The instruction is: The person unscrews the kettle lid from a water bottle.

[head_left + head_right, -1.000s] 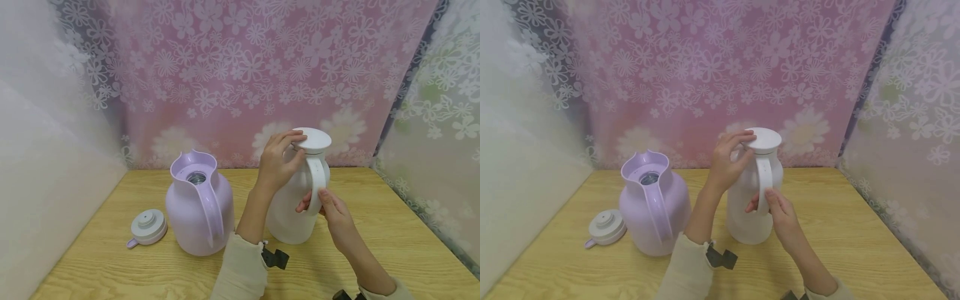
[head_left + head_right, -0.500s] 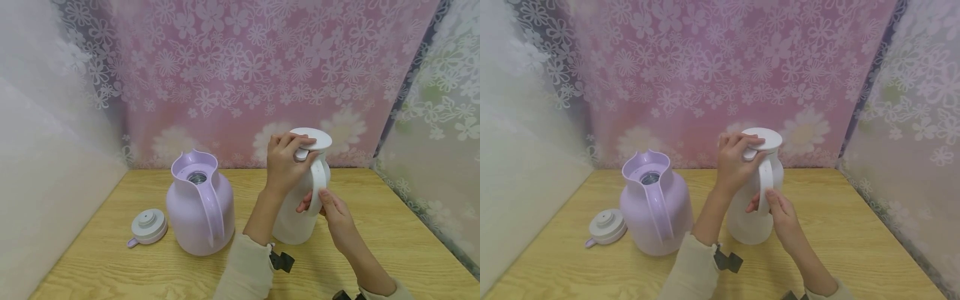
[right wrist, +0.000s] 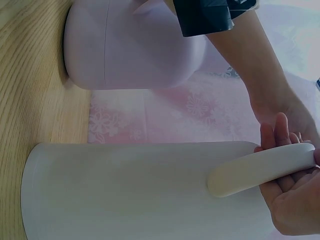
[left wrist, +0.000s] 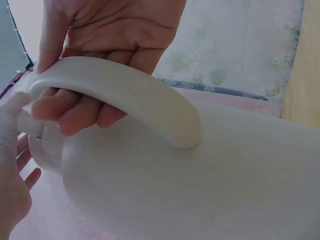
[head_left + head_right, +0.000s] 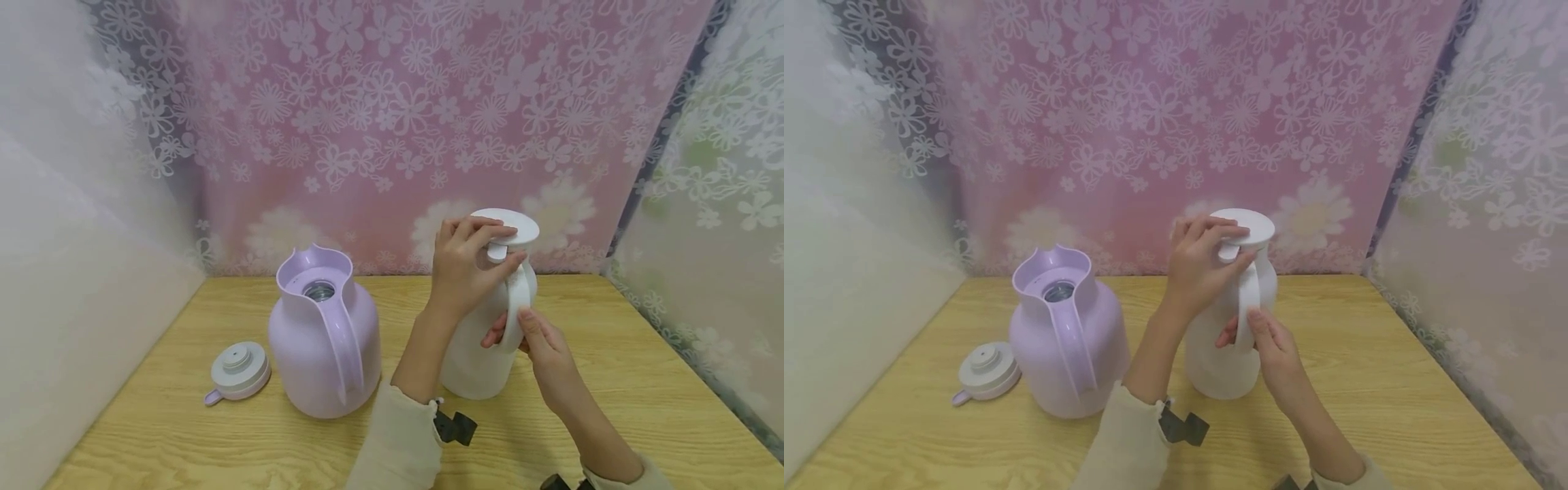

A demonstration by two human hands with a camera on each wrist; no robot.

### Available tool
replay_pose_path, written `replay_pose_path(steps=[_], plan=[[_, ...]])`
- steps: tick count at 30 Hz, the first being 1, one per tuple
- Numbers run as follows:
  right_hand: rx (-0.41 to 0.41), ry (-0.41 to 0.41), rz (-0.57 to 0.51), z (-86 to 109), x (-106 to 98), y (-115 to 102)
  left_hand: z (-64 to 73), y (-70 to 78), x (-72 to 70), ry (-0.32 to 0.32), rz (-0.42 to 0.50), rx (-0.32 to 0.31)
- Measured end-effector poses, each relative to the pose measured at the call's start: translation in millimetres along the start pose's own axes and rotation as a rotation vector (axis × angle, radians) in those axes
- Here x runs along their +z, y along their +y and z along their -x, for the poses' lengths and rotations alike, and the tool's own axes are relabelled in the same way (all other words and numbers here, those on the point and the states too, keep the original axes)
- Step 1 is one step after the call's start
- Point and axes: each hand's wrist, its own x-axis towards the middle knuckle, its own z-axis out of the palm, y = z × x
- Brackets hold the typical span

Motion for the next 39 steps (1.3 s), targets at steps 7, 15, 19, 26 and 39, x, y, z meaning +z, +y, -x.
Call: replay_pose_path(steps=[7, 15, 19, 26, 39], plan=[[-0.009, 0.007, 0.011, 0.0, 1, -1, -1.6, -3.8, -13.4, -0.065, 0.251, -0.109], [-0.026, 0.004, -0.005, 1.2, 1, 1, 0.7, -12.9, -14.8, -0.139, 0.331, -0.188], [-0.032, 0.001, -0.012, 0.9, 2, 1, 2.8, -14.1, -14.3, -0.131, 0.339, -0.173], [-0.068, -0.017, -0.046, -0.2, 1, 1, 3.4, -9.7, -10.0, -0.076, 0.216, -0.138], [-0.051, -0.013, -0.035, -0.8, 2, 1, -2.6, 2.4, 2.9, 0.069, -0.030, -0.047]])
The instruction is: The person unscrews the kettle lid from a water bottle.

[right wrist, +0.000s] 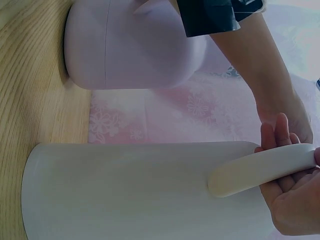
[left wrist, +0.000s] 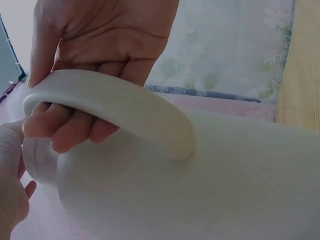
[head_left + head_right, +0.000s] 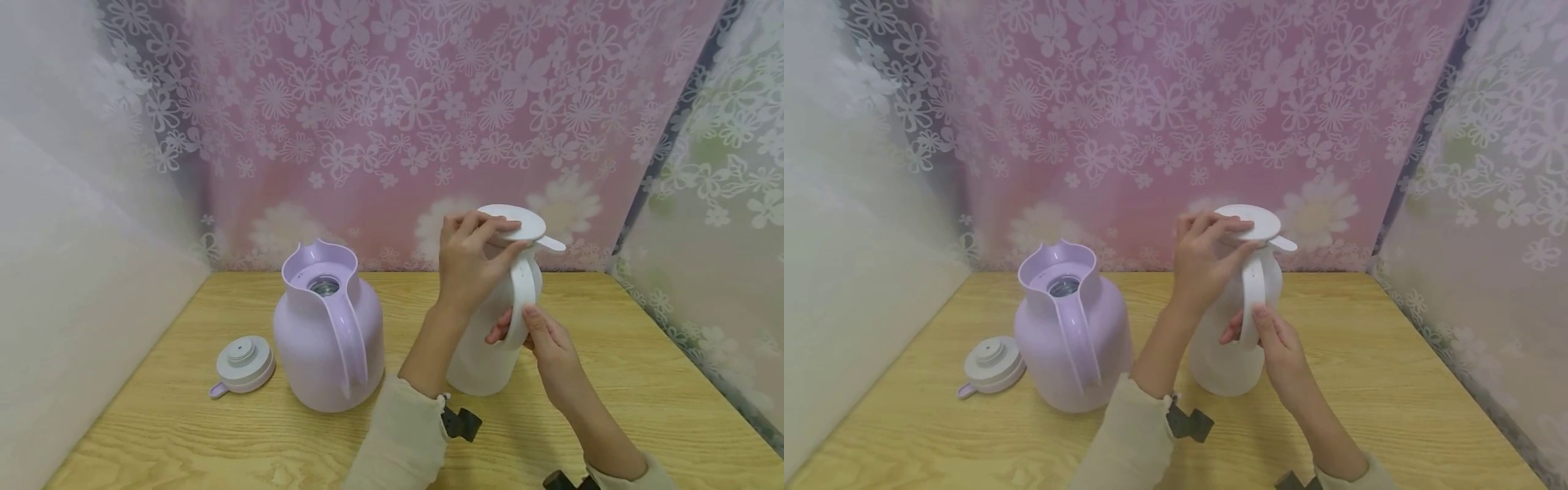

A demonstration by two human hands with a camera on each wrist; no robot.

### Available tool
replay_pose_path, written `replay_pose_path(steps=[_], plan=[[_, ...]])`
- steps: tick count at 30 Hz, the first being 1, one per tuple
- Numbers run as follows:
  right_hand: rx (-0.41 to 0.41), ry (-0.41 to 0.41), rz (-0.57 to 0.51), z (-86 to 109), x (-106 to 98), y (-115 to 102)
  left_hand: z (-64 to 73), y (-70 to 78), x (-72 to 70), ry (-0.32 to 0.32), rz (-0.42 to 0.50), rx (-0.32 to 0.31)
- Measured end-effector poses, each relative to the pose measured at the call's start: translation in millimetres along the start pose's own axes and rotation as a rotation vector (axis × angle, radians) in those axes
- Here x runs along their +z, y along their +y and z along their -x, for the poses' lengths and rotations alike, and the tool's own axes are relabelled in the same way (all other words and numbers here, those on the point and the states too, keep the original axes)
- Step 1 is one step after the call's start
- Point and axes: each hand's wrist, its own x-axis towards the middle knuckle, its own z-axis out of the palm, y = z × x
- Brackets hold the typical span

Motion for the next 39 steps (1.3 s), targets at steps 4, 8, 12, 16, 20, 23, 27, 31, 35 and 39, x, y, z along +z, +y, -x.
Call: replay_pose_path(steps=[4, 8, 12, 16, 20, 23, 27, 31, 35, 39], plan=[[0.017, 0.005, 0.008, -0.1, 1, 0, -2.8, 4.6, 3.1, 0.003, -0.070, 0.016], [0.024, 0.006, 0.016, -0.3, 1, 0, -5.1, 8.9, 5.2, -0.006, -0.120, 0.018], [0.017, 0.000, 0.017, -0.6, 0, 0, -6.4, 10.8, 7.1, -0.015, -0.142, 0.007], [0.005, -0.003, 0.009, -1.0, -1, 1, -6.8, 11.2, 8.2, -0.019, -0.157, 0.005], [0.003, -0.001, 0.007, -1.1, -1, 1, -6.5, 11.4, 8.8, -0.016, -0.160, 0.009], [0.007, 0.004, 0.014, -0.9, -1, 1, -5.7, 11.7, 8.8, -0.017, -0.163, 0.011], [0.019, 0.007, 0.022, -0.1, -1, 1, -4.2, 12.5, 7.5, -0.026, -0.164, 0.010], [0.019, 0.005, 0.014, 0.4, -1, 1, -3.5, 12.8, 5.6, -0.027, -0.146, 0.009], [0.021, 0.004, 0.011, 0.3, -1, 1, -4.3, 11.9, 3.9, -0.019, -0.133, -0.025], [0.028, 0.007, 0.014, 0.3, 0, 1, -3.9, 8.6, 2.2, -0.042, -0.088, -0.137]])
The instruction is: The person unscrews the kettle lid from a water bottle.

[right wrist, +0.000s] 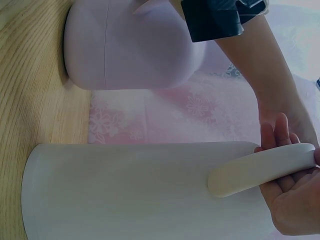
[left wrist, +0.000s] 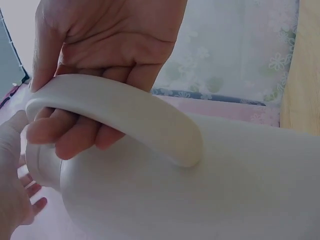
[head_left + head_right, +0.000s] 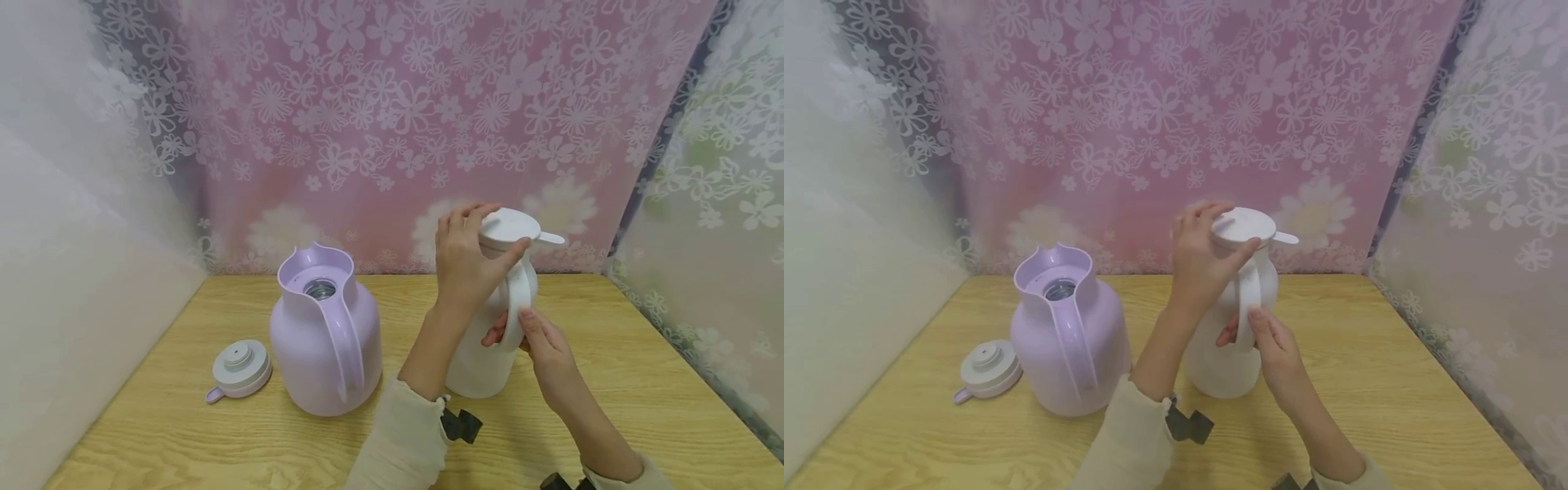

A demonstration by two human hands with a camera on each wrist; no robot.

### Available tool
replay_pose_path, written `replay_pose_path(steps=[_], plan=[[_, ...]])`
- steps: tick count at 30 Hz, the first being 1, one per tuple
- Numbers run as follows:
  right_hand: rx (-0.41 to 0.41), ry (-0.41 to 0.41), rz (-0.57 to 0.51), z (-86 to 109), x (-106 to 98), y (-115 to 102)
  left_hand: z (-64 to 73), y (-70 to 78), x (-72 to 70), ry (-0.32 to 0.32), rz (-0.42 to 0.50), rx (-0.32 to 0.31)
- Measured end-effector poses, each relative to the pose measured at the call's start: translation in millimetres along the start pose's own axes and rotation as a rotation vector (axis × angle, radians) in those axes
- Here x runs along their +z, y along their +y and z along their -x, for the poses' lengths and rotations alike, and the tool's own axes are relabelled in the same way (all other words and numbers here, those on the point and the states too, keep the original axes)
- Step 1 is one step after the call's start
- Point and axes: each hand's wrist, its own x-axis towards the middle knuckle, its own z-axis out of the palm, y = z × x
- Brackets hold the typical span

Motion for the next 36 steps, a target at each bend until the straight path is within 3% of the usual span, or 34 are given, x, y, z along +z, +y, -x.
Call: replay_pose_path(steps=[7, 11, 14, 21, 28, 36], plan=[[-0.008, 0.002, 0.002, -0.4, 0, 0, 2.5, -4.1, -2.0, -0.212, 0.117, -0.249], [0.000, 0.007, 0.008, -0.6, 0, -1, 4.5, -6.0, 0.0, -0.267, 0.214, -0.343], [-0.001, 0.007, 0.005, -0.4, 0, -1, 5.7, -7.3, 1.1, -0.263, 0.251, -0.345], [-0.006, 0.007, 0.002, 0.4, 0, -1, 6.0, -4.0, 4.8, -0.195, 0.242, -0.344], [-0.005, 0.012, 0.002, 0.5, 1, -1, 5.4, 6.4, 6.4, -0.137, 0.238, -0.443], [-0.004, 0.013, 0.008, 0.5, 0, -1, 7.4, 8.4, 6.7, -0.187, 0.381, -0.586]])
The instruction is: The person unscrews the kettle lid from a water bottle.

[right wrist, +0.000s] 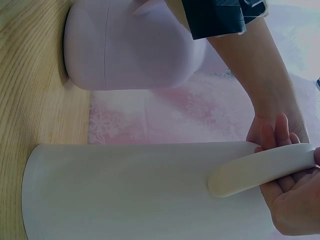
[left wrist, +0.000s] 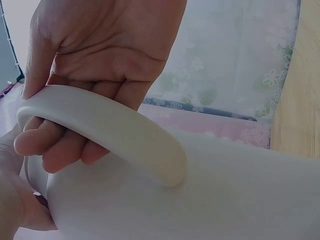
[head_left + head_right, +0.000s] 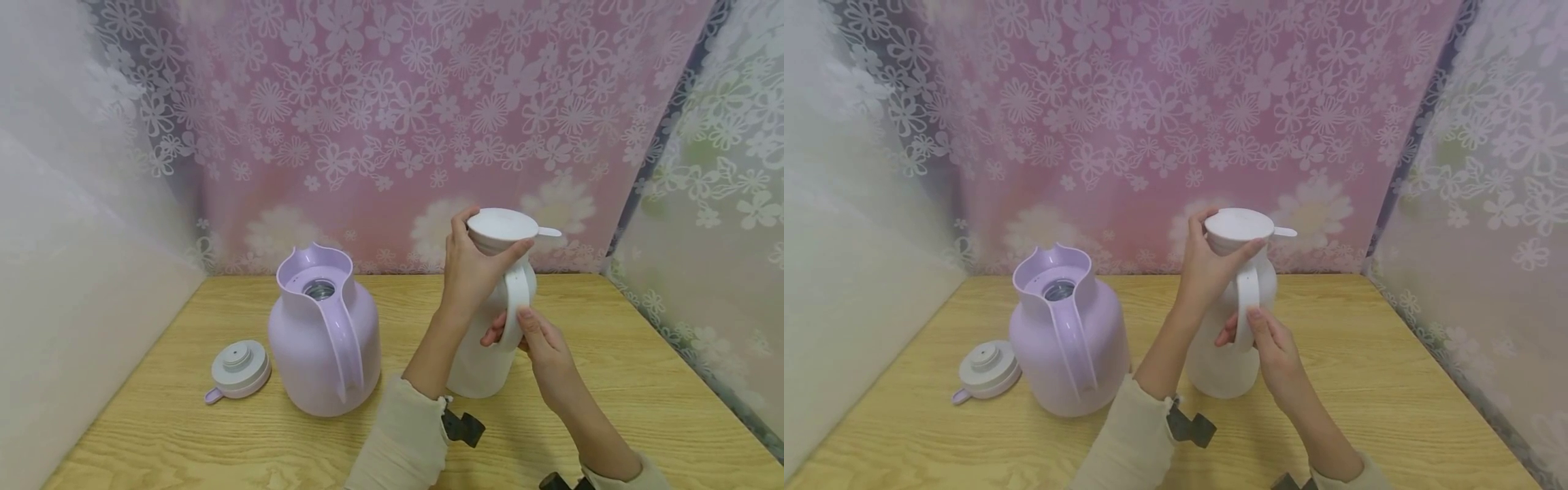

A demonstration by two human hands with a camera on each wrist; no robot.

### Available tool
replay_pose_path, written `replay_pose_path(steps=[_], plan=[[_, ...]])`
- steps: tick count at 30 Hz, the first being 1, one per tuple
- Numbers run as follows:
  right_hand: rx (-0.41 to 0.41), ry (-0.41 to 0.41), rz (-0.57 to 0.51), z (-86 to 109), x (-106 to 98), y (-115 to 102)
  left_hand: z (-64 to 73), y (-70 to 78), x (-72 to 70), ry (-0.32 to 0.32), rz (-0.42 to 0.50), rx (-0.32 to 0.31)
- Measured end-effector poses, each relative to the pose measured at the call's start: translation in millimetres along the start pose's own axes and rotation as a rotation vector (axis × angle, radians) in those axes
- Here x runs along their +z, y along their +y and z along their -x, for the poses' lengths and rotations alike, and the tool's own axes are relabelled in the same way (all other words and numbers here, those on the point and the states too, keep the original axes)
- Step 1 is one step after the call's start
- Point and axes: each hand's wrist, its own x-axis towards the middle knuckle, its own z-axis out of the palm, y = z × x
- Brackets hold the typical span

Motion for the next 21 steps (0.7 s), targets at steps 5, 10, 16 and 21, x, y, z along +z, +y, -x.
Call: replay_pose_path(steps=[5, 10, 16, 21], plan=[[-0.001, -0.001, 0.003, 0.3, 0, 0, -2.9, -4.0, 0.2, 0.017, 0.058, 0.038], [-0.004, -0.001, 0.000, 0.4, 0, 0, -6.0, -2.9, -0.8, 0.030, 0.081, 0.056], [0.005, 0.001, 0.004, 0.1, 0, -1, -9.7, 3.6, -4.4, 0.036, 0.096, 0.059], [0.016, 0.004, 0.007, 0.4, 1, -1, -13.9, 8.8, -7.6, 0.042, 0.110, 0.094]])
